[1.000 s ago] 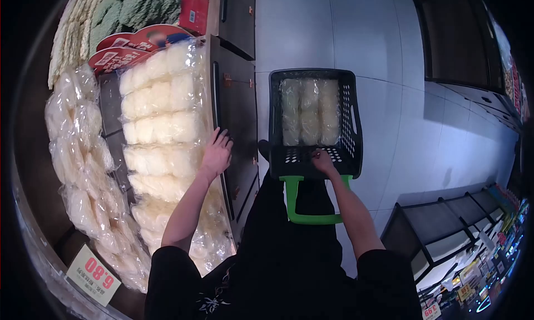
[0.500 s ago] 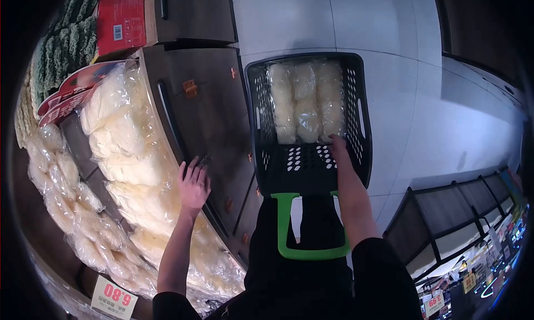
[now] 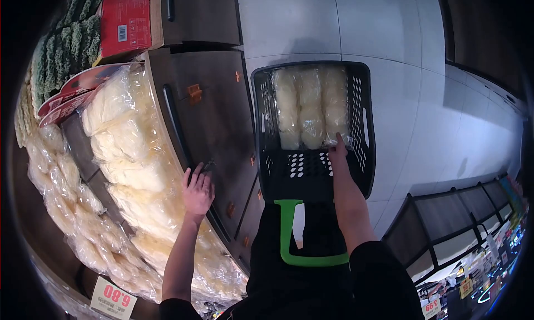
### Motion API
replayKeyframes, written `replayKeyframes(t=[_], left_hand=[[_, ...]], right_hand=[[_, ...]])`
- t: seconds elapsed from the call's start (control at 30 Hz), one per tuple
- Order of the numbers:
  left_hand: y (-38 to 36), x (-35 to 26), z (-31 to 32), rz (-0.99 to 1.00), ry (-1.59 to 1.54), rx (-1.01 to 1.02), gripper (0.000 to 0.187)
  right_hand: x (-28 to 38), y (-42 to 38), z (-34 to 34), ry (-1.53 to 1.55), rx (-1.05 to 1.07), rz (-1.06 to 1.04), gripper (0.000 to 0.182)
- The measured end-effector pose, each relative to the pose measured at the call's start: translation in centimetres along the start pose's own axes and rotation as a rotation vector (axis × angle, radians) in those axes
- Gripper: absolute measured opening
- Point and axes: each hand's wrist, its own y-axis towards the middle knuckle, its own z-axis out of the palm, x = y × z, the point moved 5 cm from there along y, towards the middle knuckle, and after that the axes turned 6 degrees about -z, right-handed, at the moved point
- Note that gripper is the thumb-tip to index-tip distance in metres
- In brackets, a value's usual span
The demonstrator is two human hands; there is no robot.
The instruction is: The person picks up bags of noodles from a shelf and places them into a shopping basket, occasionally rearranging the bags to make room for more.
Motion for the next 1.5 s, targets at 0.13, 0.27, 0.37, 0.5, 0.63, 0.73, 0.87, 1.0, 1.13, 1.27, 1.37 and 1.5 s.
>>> replayKeyframes(t=[0.13,0.27,0.37,0.5,0.63,0.73,0.87,1.0,1.13,1.27,1.37,1.5], left_hand=[[0.1,0.0,-0.3,0.01,-0.018,0.012,0.027],[-0.3,0.3,0.1,0.011,-0.023,0.006,0.028],[-0.3,0.5,-0.4,0.011,-0.027,-0.03,0.029],[-0.9,0.9,0.2,0.074,-0.018,0.04,0.031],[-1.3,0.8,1.2,0.106,0.11,0.003,0.027],[-1.6,1.2,1.0,0.067,0.129,-0.071,0.028],[-1.9,0.9,-1.6,0.003,-0.173,-0.053,0.029],[-0.5,-1.8,-2.1,-0.347,-1.42,0.366,0.067],[-2.9,-1.7,-9.6,-0.082,-2.363,0.396,0.092],[-4.9,7.6,-14.0,0.158,-2.852,-0.236,0.09],[-6.8,13.8,-12.6,-0.139,-2.66,-0.476,0.071],[-9.1,21.2,-10.8,-0.483,-2.633,-0.625,0.051]], right_hand=[[1.6,-0.5,-0.1,-0.026,0.135,-0.068,0.057],[4.0,-5.3,-0.7,0.013,0.432,-0.021,0.044],[6.8,-12.1,-1.2,-0.006,0.508,-0.02,0.043],[8.3,-18.7,-2.9,-0.086,0.508,-0.029,0.049],[8.7,-26.5,-4.6,-0.203,0.66,-0.055,0.048],[9.6,-34.4,-5.5,-0.292,0.649,-0.137,0.048],[11.0,-46.0,-6.8,-0.383,0.804,-0.29,0.051],[11.2,-58.6,-7.6,-0.4,1.016,-0.534,0.056],[10.0,-63.4,-8.0,-0.5,1.191,-0.695,0.067],[7.3,-62.2,-5.5,-0.677,1.332,-0.809,0.061],[3.9,-61.2,-1.3,-0.768,1.342,-0.871,0.052],[-1.4,-60.4,4.7,-0.794,1.312,-0.773,0.043]])
